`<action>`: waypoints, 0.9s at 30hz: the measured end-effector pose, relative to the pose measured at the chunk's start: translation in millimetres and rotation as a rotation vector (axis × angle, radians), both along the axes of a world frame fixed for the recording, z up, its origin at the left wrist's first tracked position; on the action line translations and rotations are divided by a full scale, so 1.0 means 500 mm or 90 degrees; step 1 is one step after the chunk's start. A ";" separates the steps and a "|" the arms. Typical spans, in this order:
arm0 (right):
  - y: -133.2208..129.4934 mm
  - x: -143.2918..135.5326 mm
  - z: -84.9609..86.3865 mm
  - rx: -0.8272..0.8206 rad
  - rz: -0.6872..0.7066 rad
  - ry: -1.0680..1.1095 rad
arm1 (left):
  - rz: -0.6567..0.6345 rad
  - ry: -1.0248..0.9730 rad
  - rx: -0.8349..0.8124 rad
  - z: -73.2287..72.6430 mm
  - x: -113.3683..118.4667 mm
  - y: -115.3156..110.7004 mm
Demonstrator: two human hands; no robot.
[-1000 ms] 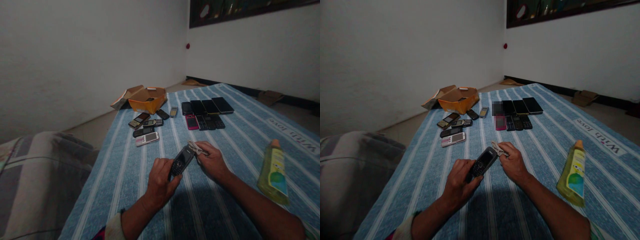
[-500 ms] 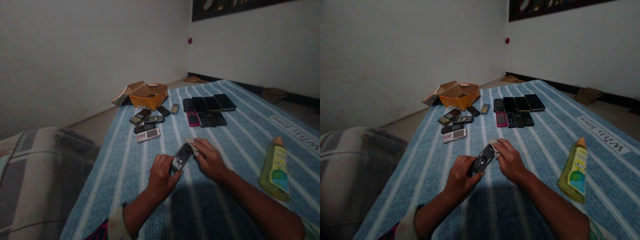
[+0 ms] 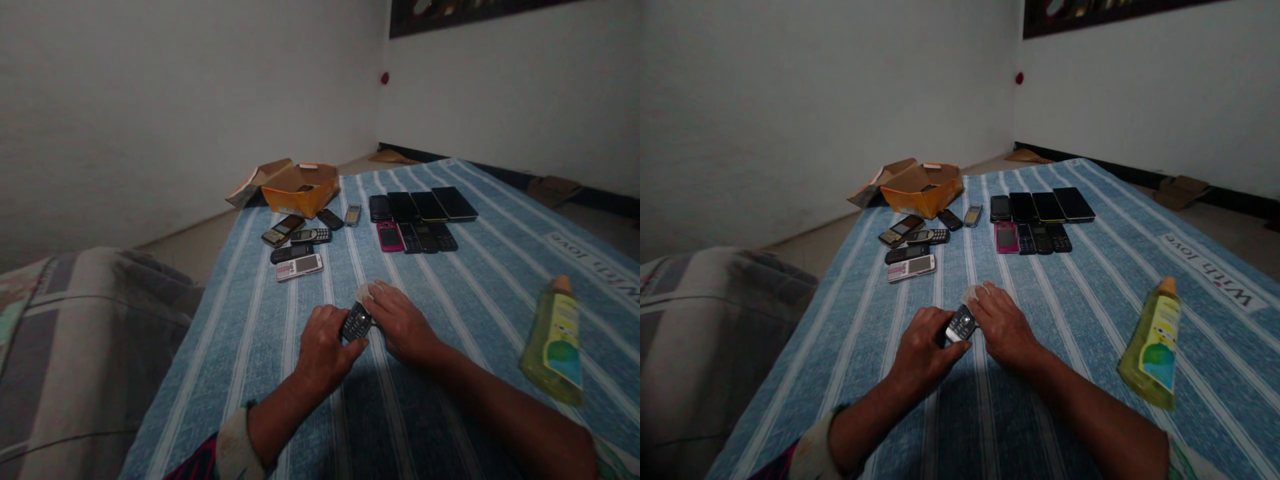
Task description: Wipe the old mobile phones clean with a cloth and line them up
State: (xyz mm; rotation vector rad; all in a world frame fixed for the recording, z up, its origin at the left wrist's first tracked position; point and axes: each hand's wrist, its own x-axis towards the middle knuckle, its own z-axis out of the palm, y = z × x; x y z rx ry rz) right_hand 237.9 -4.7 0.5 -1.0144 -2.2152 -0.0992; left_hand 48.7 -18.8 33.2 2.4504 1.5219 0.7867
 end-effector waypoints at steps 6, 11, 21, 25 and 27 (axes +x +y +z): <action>-0.009 -0.017 -0.014 0.032 0.047 -0.007 | 0.016 0.010 -0.011 -0.003 -0.001 -0.001; -0.022 -0.036 -0.012 0.054 0.077 -0.004 | 0.011 0.018 0.017 -0.004 -0.001 -0.001; -0.047 -0.031 0.009 0.047 0.092 -0.010 | 0.052 0.042 0.003 -0.001 -0.005 -0.005; -0.045 -0.033 0.004 0.021 0.102 -0.020 | 0.055 0.009 0.026 -0.012 -0.008 -0.006; -0.037 -0.039 0.004 0.007 0.095 -0.031 | 0.055 -0.006 0.036 -0.018 -0.009 -0.005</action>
